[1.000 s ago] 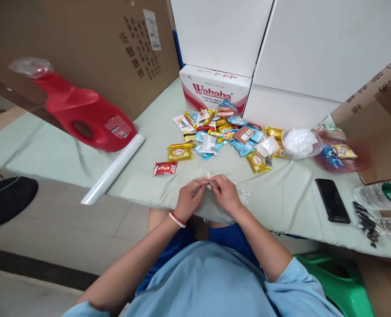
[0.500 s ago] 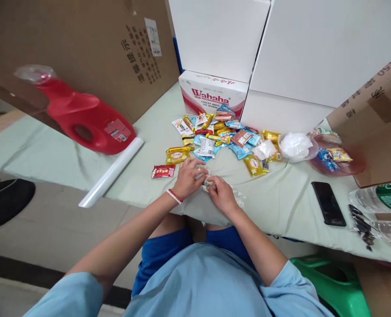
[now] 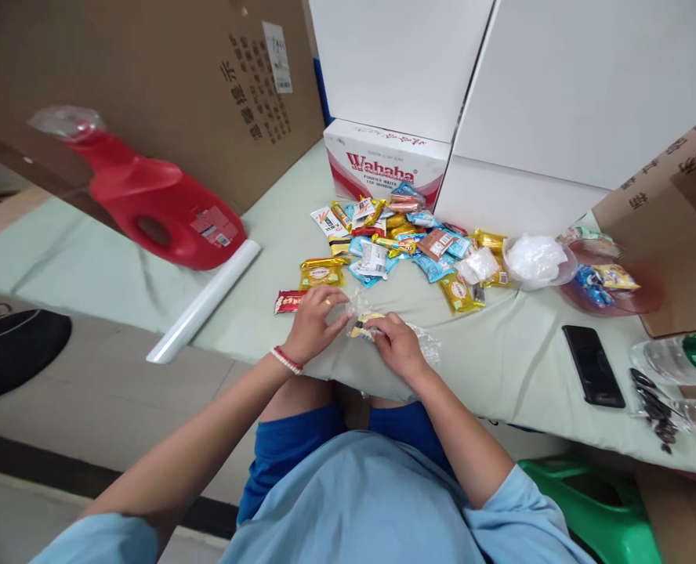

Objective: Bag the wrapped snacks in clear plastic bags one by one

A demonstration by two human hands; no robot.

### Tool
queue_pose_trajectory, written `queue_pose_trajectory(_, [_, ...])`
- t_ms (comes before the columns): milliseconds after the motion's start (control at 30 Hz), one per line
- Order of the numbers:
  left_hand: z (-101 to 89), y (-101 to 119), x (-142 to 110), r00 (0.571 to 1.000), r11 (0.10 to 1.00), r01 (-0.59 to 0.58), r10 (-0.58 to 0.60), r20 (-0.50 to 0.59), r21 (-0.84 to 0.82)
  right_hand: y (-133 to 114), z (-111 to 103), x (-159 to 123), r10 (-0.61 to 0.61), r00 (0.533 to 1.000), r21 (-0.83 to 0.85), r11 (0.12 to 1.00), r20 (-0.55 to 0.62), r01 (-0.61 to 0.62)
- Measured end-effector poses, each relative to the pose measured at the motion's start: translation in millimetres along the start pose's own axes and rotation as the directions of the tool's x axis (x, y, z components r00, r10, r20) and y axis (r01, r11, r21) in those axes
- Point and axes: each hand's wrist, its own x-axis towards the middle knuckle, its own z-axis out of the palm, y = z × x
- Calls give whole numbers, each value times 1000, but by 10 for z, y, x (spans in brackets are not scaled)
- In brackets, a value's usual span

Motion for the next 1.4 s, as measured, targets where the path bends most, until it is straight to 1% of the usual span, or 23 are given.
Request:
queue_pose_trajectory(33, [65,-13,22,1000,999,23,-22,22,-41,3,3,1,-6,1000,11,1000,0,6])
queue_pose_trajectory(133, [274,-33,106,993,982,34,-12,116,-187,3,21,0,19,999,88,996,-29,-16])
queue_pose_trajectory(200, [399,-45,150,986,945,82,-31,163,-315,0,36,-10,96,993,178,980,-61,-84])
queue_pose_trajectory(267, [492,-63,175,980,898,154,-87,176,-411,2,49,-22,198,977,291,942,-72,-169])
queue_pose_trajectory(333, [548,-86,181,975,861,207,-144,167,-465,13,59,-26,277,958,383,895,-72,-230])
queue_pose_trajectory(400, [575,-109,175,966,818,254,-188,178,-517,28,67,-17,335,938,442,858,-91,-263])
queue_pose_trajectory(500, [592,-127,160,937,733,346,-239,254,-585,32,68,2,379,916,467,838,-130,-280])
queue_pose_trajectory(567, [606,-120,155,917,696,398,-280,284,-598,16,58,-2,334,930,411,877,-150,-249])
queue_pose_trajectory(633, [625,-98,158,895,665,445,-327,302,-600,-5,42,-25,224,963,283,943,-147,-176])
queue_pose_trajectory(700, [644,-66,168,866,622,501,-361,346,-602,-22,24,-56,90,991,110,991,-98,-79])
queue_pose_trajectory(767, [653,-32,183,847,597,532,-368,384,-600,-29,12,-81,-9,999,-59,998,-40,6])
queue_pose_trajectory(800, [651,-16,193,847,598,532,-367,385,-599,-31,10,-88,-34,999,-127,991,-15,32])
queue_pose_trajectory(833, [644,-1,204,853,608,522,-366,372,-599,-33,11,-91,-45,999,-179,983,4,45])
queue_pose_trajectory(900, [613,25,232,882,655,471,-355,310,-591,-39,19,-89,-49,999,-240,969,23,53])
queue_pose_trajectory(967, [559,50,261,926,745,379,-305,224,-549,-49,32,-80,-50,998,-271,961,28,55])
queue_pose_trajectory(1033, [486,79,279,966,851,260,-229,123,-456,-58,41,-73,-47,999,-283,958,18,50])
queue_pose_trajectory(1067, [445,94,278,979,892,202,-188,75,-404,-60,44,-71,-44,999,-281,959,12,45])
queue_pose_trajectory(1133, [366,111,251,993,933,113,-122,-6,-341,-62,46,-68,-35,999,-261,965,3,34])
queue_pose_trajectory(1200, [310,94,194,994,937,61,-89,-67,-343,-55,51,-69,-26,1000,-234,972,-5,24])
queue_pose_trajectory(1233, [294,66,161,991,935,58,-97,-96,-350,-49,56,-71,-24,1000,-224,974,-13,21])
queue_pose_trajectory(1267, [286,24,128,984,932,79,-130,-124,-354,-40,61,-74,-24,999,-217,976,-21,19])
queue_pose_trajectory(1333, [284,-83,76,951,914,199,-268,-157,-354,-20,75,-79,-30,999,-215,976,-33,22])
queue_pose_trajectory(1400, [279,-184,48,899,873,338,-410,-154,-351,1,88,-85,-35,999,-226,974,-29,28])
